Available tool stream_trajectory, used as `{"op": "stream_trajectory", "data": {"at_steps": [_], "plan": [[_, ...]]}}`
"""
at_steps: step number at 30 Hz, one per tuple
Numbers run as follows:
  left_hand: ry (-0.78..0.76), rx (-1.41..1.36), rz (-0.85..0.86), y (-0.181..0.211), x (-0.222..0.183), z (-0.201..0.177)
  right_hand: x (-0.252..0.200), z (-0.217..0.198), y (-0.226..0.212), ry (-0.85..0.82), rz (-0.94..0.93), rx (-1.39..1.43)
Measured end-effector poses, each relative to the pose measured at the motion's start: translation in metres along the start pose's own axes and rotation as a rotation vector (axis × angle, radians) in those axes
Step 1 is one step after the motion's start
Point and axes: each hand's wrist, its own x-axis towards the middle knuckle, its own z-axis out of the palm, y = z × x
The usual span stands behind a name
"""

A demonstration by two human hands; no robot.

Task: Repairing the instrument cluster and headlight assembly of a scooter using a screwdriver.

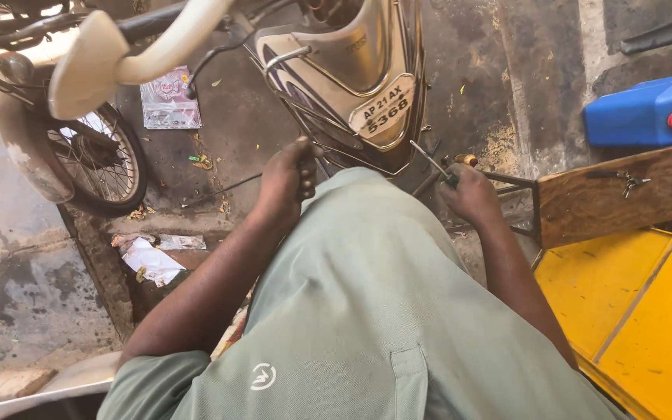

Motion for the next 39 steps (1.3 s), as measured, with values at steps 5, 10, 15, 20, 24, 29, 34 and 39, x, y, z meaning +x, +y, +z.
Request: {"op": "stream_trajectory", "data": {"at_steps": [5, 10, 15, 20, 24, 29, 34, 39], "plan": [[-0.009, 0.099, -0.02, -0.008, 0.011, 0.044, 0.025, -0.008, 0.039, 0.057, -0.057, -0.028], [0.007, 0.05, -0.007, -0.006, 0.025, 0.062, 0.042, -0.01, 0.063, 0.059, -0.1, 0.041], [-0.052, 0.001, -0.003, 0.057, 0.012, 0.058, 0.054, -0.027, 0.041, -0.01, 0.084, 0.452], [-0.103, 0.764, 0.652, 0.205, -0.013, 0.066, 0.078, -0.027, -0.009, 0.05, -0.014, 0.943], [-0.088, 1.201, 0.918, 0.283, 0.063, 0.073, 0.112, -0.033, -0.087, 0.15, -0.052, 0.992], [0.009, 1.82, 0.991, 0.305, 0.149, 0.087, 0.161, -0.047, -0.208, 0.213, -0.058, 1.342], [-0.092, 1.776, 1.378, 0.285, 0.217, 0.056, 0.226, -0.044, -0.278, 0.253, -0.118, 1.222], [-0.076, 1.625, 1.541, 0.283, 0.225, 0.04, 0.261, -0.054, -0.317, 0.322, -0.062, 1.168]]}}
